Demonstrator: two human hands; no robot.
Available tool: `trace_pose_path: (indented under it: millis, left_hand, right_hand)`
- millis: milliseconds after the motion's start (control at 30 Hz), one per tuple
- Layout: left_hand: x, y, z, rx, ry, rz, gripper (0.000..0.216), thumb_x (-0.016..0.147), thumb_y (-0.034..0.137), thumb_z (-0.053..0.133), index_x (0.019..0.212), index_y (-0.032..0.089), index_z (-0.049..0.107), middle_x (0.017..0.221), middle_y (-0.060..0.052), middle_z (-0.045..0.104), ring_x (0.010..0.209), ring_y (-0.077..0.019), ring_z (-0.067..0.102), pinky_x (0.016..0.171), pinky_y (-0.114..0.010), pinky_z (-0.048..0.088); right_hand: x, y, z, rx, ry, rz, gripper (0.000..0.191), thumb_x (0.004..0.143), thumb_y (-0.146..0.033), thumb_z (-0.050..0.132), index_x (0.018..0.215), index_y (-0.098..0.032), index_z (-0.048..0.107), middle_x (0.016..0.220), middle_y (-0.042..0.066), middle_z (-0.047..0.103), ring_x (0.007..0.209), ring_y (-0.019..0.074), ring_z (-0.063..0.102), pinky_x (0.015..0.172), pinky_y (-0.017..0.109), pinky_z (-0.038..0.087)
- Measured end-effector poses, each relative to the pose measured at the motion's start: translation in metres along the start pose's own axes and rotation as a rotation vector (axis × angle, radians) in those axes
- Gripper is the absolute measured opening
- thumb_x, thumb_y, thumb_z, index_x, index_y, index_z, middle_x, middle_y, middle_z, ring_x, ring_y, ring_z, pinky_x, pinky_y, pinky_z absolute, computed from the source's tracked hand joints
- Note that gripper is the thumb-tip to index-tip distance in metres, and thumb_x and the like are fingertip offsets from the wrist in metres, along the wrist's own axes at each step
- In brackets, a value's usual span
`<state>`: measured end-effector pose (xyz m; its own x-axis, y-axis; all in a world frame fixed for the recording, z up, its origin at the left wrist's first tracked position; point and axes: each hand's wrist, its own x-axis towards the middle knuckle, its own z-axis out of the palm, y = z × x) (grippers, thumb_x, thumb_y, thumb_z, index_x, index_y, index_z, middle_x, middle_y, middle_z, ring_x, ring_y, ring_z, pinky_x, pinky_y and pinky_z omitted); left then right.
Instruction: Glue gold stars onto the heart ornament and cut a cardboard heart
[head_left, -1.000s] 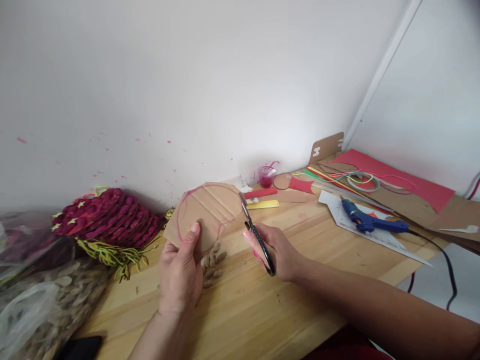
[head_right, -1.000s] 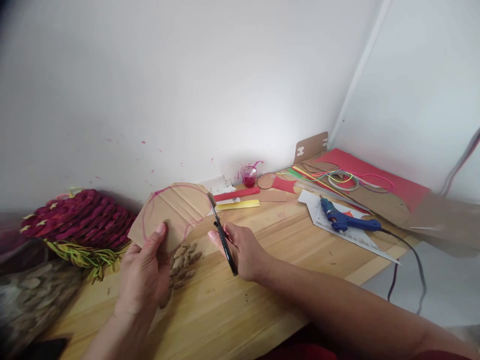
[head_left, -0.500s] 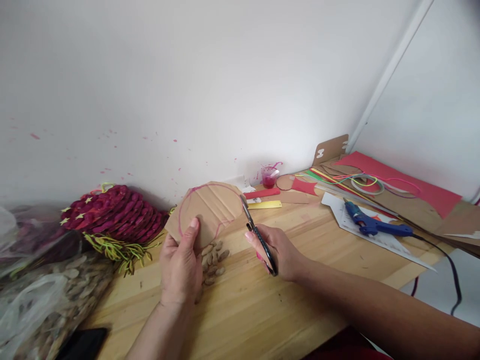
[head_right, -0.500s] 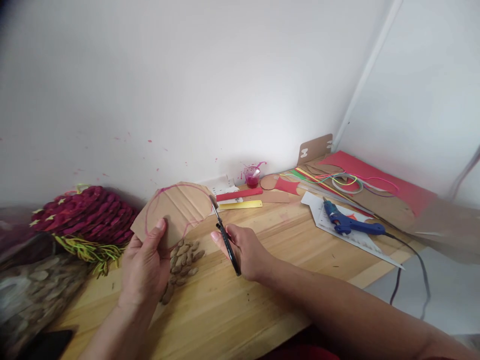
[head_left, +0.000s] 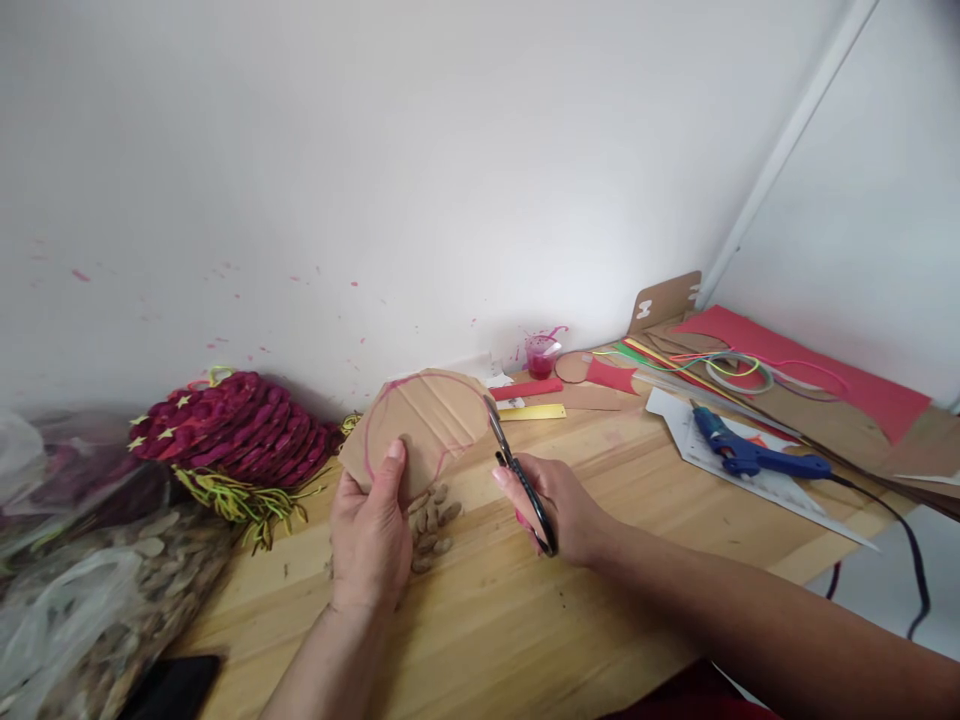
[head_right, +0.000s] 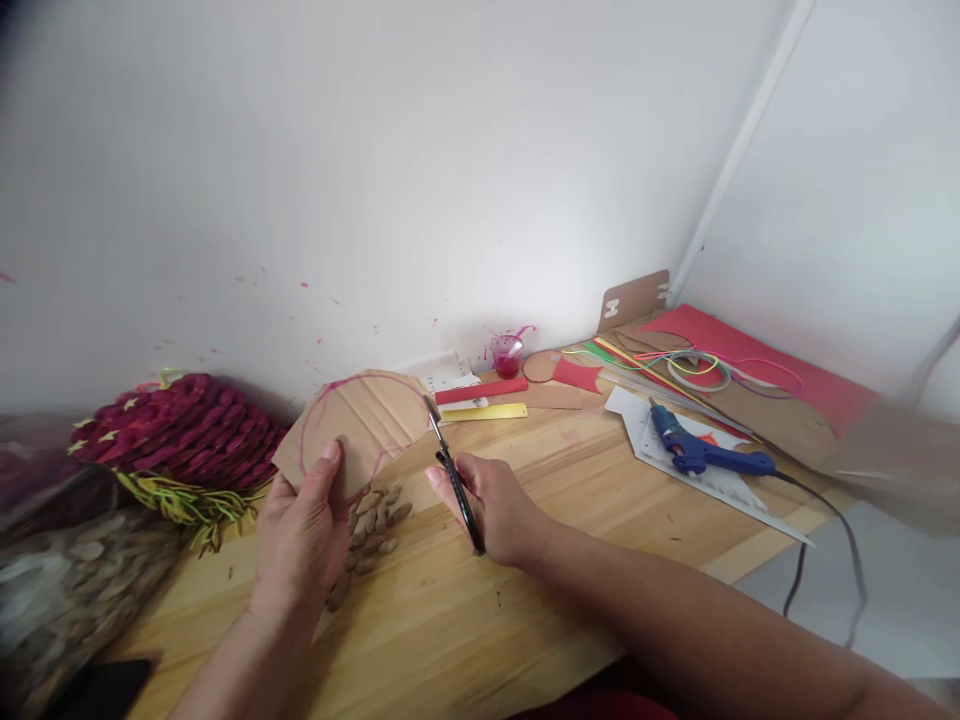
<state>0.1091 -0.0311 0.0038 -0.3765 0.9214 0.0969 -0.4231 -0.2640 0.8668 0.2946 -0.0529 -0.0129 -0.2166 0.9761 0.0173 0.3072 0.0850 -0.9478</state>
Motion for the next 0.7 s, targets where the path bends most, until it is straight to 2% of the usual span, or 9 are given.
trace_pose_path:
  millis: [267, 467, 567, 700]
  left_hand:
    - [0.006, 0.002, -0.002, 0.020, 0.013, -0.003, 0.047, 0.082, 0.027, 0.078, 0.126, 0.024, 0.066, 0.128, -0.008, 0.069, 0.119, -0.0214, 0.065, 0.108, -0.039, 0.049]
    - [0.015, 0.004, -0.010, 0.056, -0.102, -0.046, 0.051, 0.080, 0.030, 0.079, 0.127, 0.018, 0.065, 0.127, -0.012, 0.069, 0.120, -0.0250, 0.064, 0.111, -0.044, 0.045]
    - [0.017, 0.002, -0.014, 0.090, -0.160, -0.094, 0.055, 0.079, 0.032, 0.080, 0.129, 0.017, 0.063, 0.125, -0.013, 0.070, 0.120, -0.0262, 0.064, 0.111, -0.045, 0.044]
    - [0.012, 0.000, -0.013, 0.140, -0.163, -0.124, 0.055, 0.076, 0.037, 0.081, 0.124, 0.016, 0.066, 0.117, -0.013, 0.073, 0.117, -0.0290, 0.066, 0.110, -0.049, 0.045]
  right_hand:
    - [0.000, -0.002, -0.001, 0.009, -0.020, 0.019, 0.040, 0.093, -0.051, 0.057, 0.071, -0.021, 0.044, 0.051, -0.007, 0.046, 0.042, 0.0087, 0.044, 0.043, 0.022, 0.034]
    - [0.004, 0.003, -0.001, 0.215, -0.068, 0.087, 0.044, 0.091, -0.059, 0.057, 0.073, -0.022, 0.042, 0.054, -0.007, 0.046, 0.038, 0.0095, 0.047, 0.039, 0.023, 0.038]
    - [0.008, 0.007, -0.004, 0.253, -0.069, 0.062, 0.047, 0.090, -0.061, 0.056, 0.071, -0.022, 0.040, 0.057, -0.006, 0.048, 0.041, 0.0092, 0.049, 0.040, 0.022, 0.037]
    - [0.012, 0.009, -0.009, 0.269, -0.084, 0.028, 0.048, 0.091, -0.063, 0.054, 0.073, -0.021, 0.042, 0.060, -0.006, 0.048, 0.046, 0.0089, 0.050, 0.044, 0.022, 0.040]
